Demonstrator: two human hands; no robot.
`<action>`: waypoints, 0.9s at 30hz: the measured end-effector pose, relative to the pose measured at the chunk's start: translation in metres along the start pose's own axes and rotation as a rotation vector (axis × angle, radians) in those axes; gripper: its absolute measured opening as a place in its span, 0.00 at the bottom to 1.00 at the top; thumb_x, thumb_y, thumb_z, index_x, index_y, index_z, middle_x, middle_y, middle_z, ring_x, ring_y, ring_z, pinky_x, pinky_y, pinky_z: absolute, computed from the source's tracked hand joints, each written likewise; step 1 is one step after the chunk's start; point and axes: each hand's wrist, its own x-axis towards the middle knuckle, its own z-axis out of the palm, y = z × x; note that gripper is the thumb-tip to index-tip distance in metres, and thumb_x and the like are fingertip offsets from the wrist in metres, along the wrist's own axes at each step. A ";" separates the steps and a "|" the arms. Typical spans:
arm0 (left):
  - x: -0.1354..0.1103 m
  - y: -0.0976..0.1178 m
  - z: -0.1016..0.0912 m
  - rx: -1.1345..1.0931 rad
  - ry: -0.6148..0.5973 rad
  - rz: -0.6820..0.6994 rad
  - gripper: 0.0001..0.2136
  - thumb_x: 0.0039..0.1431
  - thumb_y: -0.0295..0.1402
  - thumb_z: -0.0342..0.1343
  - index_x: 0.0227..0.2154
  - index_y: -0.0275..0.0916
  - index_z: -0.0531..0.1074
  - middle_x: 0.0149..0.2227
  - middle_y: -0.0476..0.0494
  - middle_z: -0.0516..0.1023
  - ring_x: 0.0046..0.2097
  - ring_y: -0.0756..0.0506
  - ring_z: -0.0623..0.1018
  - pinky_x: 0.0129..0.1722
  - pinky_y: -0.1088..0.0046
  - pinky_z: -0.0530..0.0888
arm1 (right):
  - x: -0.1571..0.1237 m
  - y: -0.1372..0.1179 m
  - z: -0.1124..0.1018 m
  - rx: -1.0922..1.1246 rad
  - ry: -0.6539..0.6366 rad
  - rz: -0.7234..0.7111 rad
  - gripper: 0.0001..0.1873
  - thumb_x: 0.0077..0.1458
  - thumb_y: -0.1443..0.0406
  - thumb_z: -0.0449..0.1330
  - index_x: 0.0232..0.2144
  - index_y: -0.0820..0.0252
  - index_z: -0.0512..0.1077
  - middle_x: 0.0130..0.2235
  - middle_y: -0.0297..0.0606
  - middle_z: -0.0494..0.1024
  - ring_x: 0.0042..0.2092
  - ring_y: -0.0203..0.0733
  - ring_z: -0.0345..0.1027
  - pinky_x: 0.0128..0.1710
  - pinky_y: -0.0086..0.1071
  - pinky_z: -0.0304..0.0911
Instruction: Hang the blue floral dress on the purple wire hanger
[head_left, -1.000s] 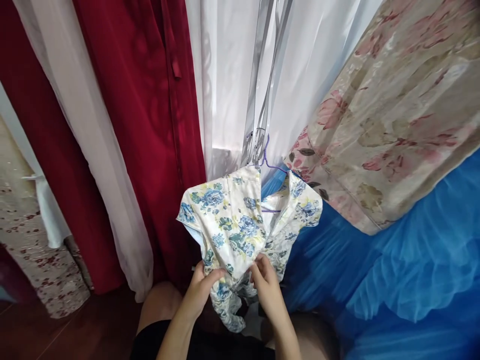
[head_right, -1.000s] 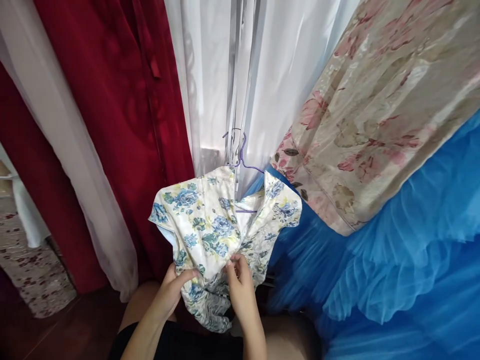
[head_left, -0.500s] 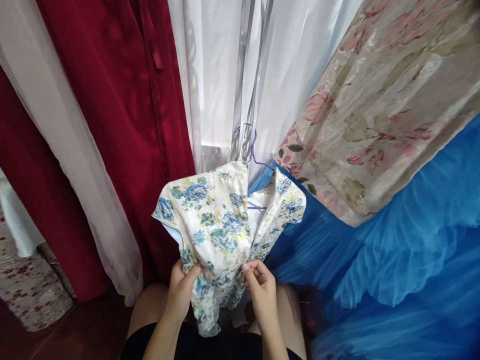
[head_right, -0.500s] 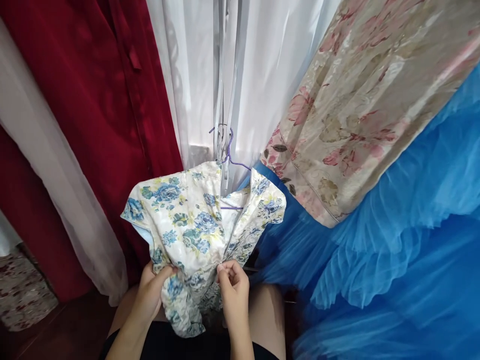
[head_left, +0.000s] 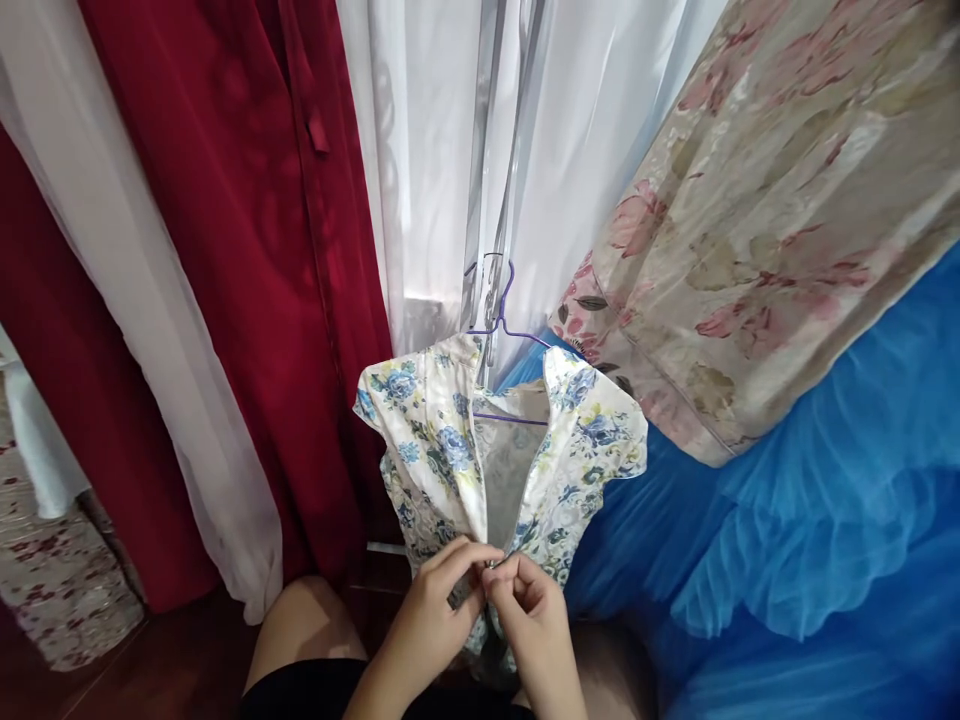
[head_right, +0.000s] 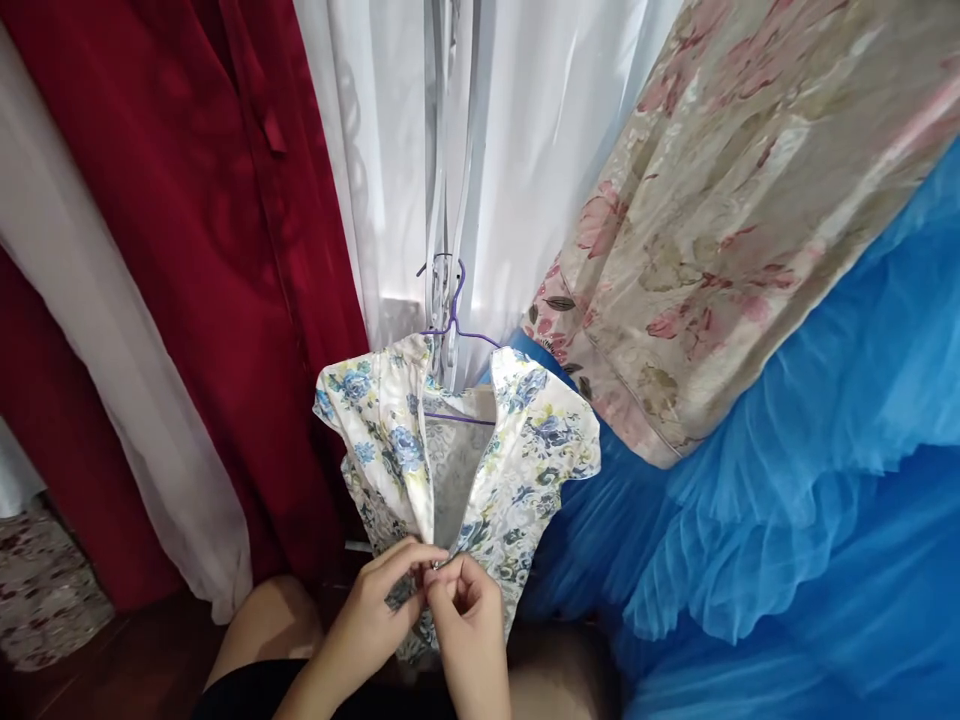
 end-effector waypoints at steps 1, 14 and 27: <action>0.001 -0.001 0.005 -0.002 0.037 0.006 0.10 0.62 0.22 0.55 0.42 0.42 0.76 0.38 0.46 0.77 0.41 0.47 0.78 0.43 0.75 0.73 | -0.002 -0.002 -0.003 -0.014 -0.002 -0.006 0.20 0.56 0.54 0.65 0.22 0.58 0.63 0.23 0.27 0.58 0.26 0.33 0.48 0.26 0.27 0.49; 0.006 -0.001 0.014 -0.020 0.132 0.273 0.09 0.63 0.22 0.57 0.41 0.41 0.78 0.32 0.46 0.76 0.34 0.50 0.78 0.34 0.77 0.73 | -0.001 0.017 -0.020 -0.197 -0.027 -0.096 0.15 0.60 0.56 0.62 0.28 0.59 0.67 0.27 0.31 0.64 0.30 0.37 0.56 0.32 0.29 0.56; 0.170 0.080 -0.062 0.229 0.587 0.489 0.03 0.60 0.30 0.63 0.31 0.40 0.79 0.33 0.47 0.78 0.40 0.44 0.75 0.45 0.64 0.72 | -0.002 0.000 -0.060 -0.268 -0.538 0.127 0.20 0.56 0.52 0.66 0.27 0.59 0.66 0.22 0.26 0.59 0.25 0.32 0.50 0.27 0.29 0.44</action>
